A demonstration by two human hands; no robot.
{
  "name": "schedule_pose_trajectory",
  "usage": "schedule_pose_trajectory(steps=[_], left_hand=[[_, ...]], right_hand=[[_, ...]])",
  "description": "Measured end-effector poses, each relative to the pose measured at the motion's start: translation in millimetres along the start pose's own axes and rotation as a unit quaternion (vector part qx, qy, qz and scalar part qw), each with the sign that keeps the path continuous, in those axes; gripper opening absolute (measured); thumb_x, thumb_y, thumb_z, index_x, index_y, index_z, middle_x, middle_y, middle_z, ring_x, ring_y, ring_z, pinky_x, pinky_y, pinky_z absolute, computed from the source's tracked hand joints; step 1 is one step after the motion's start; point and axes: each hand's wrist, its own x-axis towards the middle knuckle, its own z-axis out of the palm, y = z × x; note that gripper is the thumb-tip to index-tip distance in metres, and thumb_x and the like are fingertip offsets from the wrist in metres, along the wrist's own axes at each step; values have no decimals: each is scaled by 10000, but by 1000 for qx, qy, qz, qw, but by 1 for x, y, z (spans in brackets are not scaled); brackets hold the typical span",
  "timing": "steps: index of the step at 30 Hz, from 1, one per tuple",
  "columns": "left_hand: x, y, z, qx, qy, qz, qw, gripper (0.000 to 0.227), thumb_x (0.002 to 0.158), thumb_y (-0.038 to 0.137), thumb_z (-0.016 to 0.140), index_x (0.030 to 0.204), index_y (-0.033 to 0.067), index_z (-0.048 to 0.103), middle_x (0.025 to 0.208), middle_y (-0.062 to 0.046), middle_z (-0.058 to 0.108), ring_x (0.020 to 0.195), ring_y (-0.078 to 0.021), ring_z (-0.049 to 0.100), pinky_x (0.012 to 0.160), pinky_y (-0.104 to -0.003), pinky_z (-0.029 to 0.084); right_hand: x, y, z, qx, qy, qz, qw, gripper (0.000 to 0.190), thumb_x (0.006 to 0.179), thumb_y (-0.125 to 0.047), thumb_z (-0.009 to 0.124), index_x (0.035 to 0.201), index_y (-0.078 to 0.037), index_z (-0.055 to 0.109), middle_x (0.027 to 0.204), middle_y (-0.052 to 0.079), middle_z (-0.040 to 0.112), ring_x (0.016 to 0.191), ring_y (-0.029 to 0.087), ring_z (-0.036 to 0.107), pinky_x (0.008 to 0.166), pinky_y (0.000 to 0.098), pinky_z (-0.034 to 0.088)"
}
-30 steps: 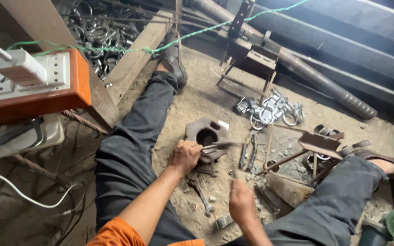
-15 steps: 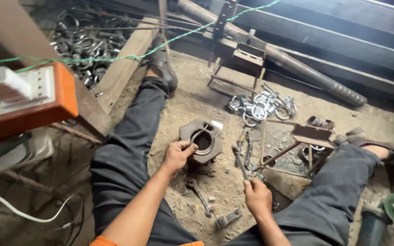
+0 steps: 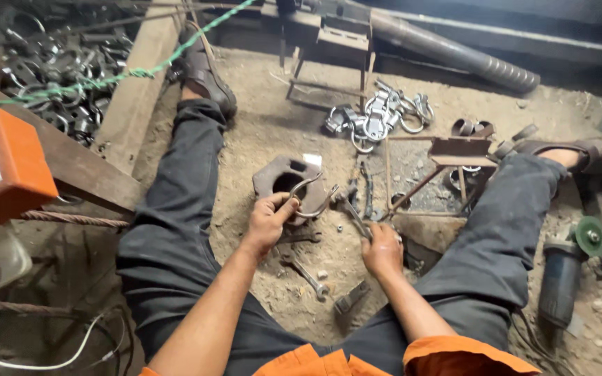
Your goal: The person sits on the floor and assembles a metal shackle by placing it on a metal block, hammering it, and tightening it with a wrench. The person repeats this process for multiple shackles.
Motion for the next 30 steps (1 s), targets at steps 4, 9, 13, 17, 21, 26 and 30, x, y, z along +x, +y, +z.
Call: schedule_pose_trajectory(steps=[4, 9, 13, 17, 21, 26, 30], left_hand=[[-4, 23, 8, 117, 31, -16, 993, 181, 1010, 207, 627, 1027, 51, 718, 856, -12, 767, 753, -74, 675, 682, -242, 529], [-5, 33, 14, 132, 38, -16, 990, 181, 1047, 218, 566, 1053, 86, 689, 828, -16, 729, 750, -75, 674, 672, -244, 535], [-1, 19, 11, 61, 24, -28, 997, 229, 1060, 230, 513, 1049, 70, 677, 827, 2, 699, 727, -84, 656, 665, -245, 543], [6, 1, 7, 57, 15, 12, 998, 254, 1080, 224, 493, 1076, 70, 694, 862, 1, 714, 773, -61, 613, 674, -225, 496], [13, -13, 10, 58, 24, -8, 998, 245, 1078, 236, 518, 1046, 69, 695, 841, 5, 704, 725, -77, 585, 621, -240, 470], [6, -9, 10, 133, 61, 48, 988, 294, 1056, 278, 582, 954, 39, 720, 779, 1, 696, 709, -78, 615, 615, -247, 485], [-1, 14, 17, 219, 59, 39, 973, 278, 1025, 320, 594, 965, 84, 727, 741, -5, 715, 680, -90, 671, 609, -267, 520]], right_hand=[[-5, -28, -16, 118, -146, -61, 980, 326, 767, -197, 808, 1070, -117, 720, 960, 151, 717, 902, 348, 687, 798, 444, 551], [-23, -55, -15, 86, -395, -114, 907, 313, 712, -281, 889, 911, -112, 718, 842, 98, 744, 836, 305, 726, 766, 423, 576], [-25, -53, -26, -31, -432, -115, 894, 431, 637, -199, 930, 992, -129, 695, 981, 121, 716, 950, 345, 685, 816, 447, 556], [-30, -50, -32, -105, -516, -164, 834, 699, 546, -169, 960, 1156, -177, 621, 1178, 103, 631, 1025, 343, 655, 826, 468, 544], [-43, -46, -23, -123, -426, -295, 846, 260, 805, -166, 760, 1050, -162, 674, 1069, 116, 679, 949, 355, 696, 771, 500, 552], [-32, -62, -45, -81, -441, -222, 866, 173, 835, -233, 739, 937, -112, 668, 1006, 119, 673, 923, 352, 685, 779, 473, 557], [-9, -73, -83, 94, -346, -142, 923, 237, 704, -170, 803, 872, -76, 665, 848, 124, 718, 825, 321, 709, 743, 431, 571]])
